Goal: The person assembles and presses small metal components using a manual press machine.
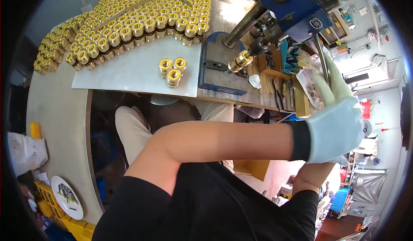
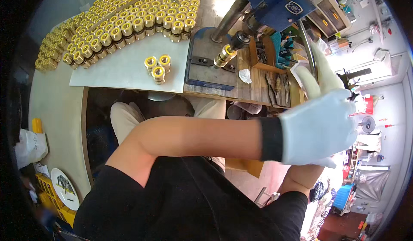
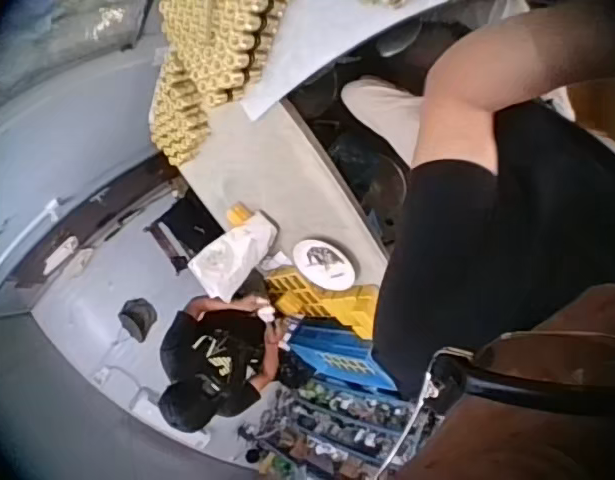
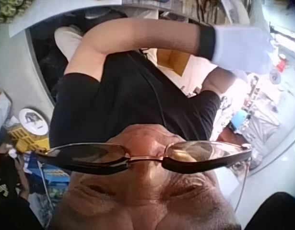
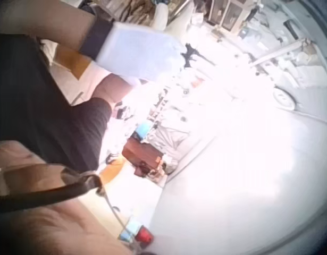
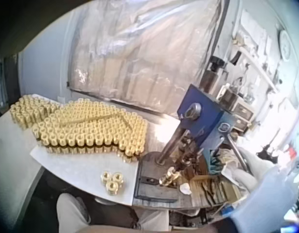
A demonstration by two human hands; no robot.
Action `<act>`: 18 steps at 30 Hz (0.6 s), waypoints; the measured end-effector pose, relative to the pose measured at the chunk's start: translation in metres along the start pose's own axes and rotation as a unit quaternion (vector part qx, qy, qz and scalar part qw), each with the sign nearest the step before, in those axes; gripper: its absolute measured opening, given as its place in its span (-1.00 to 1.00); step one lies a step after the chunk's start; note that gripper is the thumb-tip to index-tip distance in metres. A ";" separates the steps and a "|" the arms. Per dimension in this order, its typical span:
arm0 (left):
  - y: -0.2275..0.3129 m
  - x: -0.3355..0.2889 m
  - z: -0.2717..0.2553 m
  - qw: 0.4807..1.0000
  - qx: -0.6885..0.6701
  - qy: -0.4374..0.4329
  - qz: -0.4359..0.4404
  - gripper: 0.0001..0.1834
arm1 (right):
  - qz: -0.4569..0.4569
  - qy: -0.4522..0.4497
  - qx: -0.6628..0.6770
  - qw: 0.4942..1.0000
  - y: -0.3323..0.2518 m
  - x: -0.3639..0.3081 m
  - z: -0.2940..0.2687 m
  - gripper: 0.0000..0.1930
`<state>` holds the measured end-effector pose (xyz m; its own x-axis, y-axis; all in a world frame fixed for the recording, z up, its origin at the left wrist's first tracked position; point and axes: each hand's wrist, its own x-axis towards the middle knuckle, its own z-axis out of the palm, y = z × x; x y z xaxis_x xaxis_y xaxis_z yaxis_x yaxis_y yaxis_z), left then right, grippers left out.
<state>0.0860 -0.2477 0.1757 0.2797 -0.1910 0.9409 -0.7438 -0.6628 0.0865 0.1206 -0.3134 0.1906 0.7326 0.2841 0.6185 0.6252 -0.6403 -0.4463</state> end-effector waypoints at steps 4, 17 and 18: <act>0.013 -0.014 0.046 0.971 0.179 0.051 -0.152 -0.67 | 0.187 -0.060 -0.352 0.915 -0.020 0.028 0.046 -0.38; -0.016 -0.083 0.016 0.971 -0.182 -0.154 0.013 -0.44 | 0.164 -0.065 -0.225 0.958 0.026 -0.033 0.044 -0.46; -0.015 -0.117 -0.001 0.963 -0.226 -0.142 -0.047 -0.40 | 0.152 0.010 -0.018 0.988 0.044 -0.044 0.063 -0.54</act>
<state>0.0639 -0.2142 0.0647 0.4653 -0.3793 0.7997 -0.8774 -0.3166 0.3603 0.1329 -0.3095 0.1026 0.8793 0.0600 0.4725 0.3665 -0.7189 -0.5906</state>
